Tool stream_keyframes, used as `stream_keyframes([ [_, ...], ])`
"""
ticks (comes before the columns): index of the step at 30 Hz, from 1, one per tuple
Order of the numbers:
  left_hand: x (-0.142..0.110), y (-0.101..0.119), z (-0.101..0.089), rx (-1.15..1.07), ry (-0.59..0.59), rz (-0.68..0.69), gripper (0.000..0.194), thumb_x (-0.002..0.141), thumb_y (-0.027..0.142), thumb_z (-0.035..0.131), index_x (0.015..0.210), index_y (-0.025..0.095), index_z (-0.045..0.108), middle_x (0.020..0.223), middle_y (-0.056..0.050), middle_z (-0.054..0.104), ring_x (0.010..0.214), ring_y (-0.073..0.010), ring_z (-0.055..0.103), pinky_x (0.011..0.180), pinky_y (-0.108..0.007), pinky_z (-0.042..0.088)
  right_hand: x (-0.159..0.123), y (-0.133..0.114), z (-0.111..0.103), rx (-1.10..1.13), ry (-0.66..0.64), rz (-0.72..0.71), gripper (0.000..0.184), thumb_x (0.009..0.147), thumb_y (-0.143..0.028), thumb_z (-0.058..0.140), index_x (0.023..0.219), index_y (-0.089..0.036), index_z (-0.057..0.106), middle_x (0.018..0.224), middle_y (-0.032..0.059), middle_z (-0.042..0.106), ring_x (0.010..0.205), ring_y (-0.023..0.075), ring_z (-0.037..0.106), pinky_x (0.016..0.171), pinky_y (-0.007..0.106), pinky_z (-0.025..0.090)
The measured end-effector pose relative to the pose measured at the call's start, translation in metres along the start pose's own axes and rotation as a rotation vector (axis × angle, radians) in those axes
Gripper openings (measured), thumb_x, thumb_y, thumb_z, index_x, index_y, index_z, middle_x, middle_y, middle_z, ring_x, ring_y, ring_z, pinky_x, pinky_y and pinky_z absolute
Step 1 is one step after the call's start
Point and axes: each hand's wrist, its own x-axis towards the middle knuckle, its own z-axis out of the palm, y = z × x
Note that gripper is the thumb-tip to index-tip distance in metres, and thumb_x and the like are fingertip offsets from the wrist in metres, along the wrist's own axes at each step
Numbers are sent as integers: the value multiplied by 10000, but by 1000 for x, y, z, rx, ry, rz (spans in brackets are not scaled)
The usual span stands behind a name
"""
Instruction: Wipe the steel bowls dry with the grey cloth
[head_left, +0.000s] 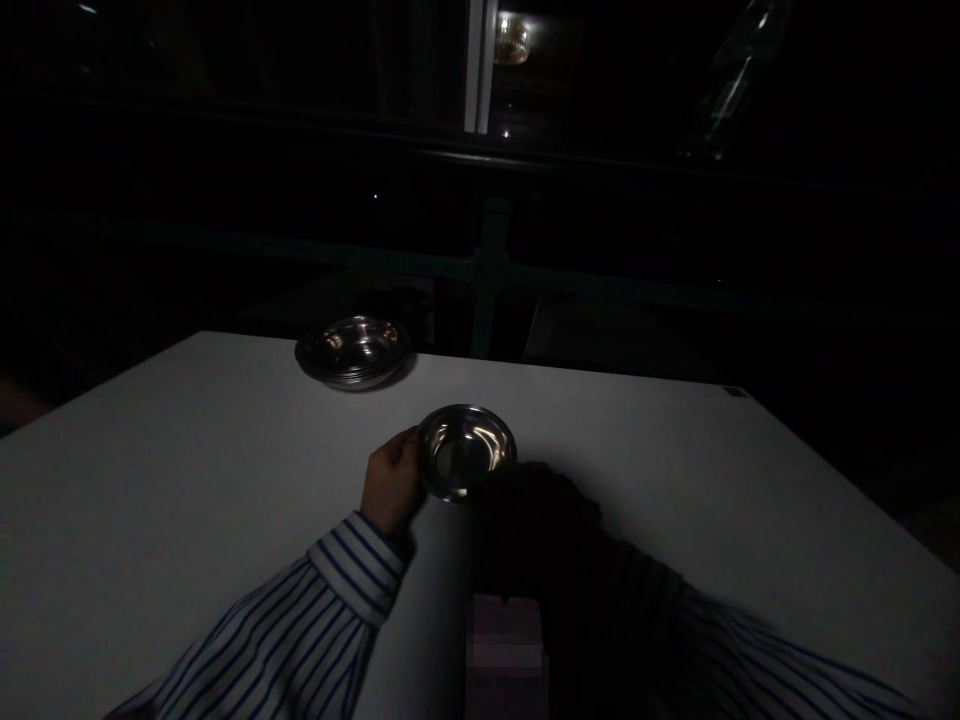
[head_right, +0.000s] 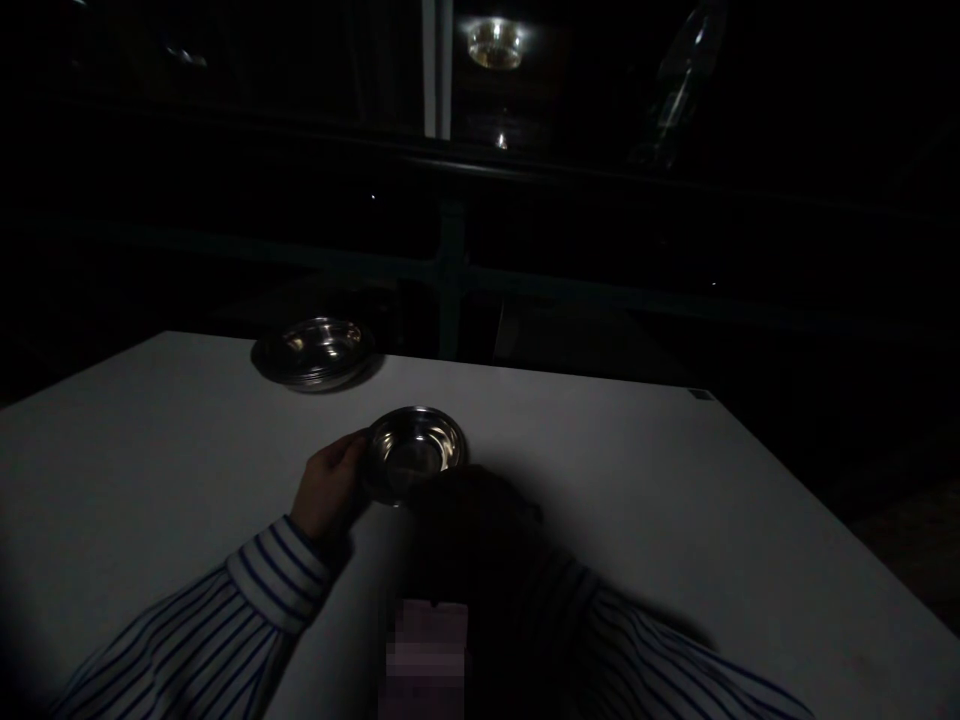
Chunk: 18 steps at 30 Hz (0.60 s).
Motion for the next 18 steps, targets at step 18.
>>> stream_keyframes([
  [18,3,2,1,50,-14,-2,392,718,369,482,935,89,648,863,-109,693,785,-226,624,745,-343,465,7,-8,14,-131,258,-209,189,845,-178,425,867,-162,612,841,53,646,797,162,556,725,325,450],
])
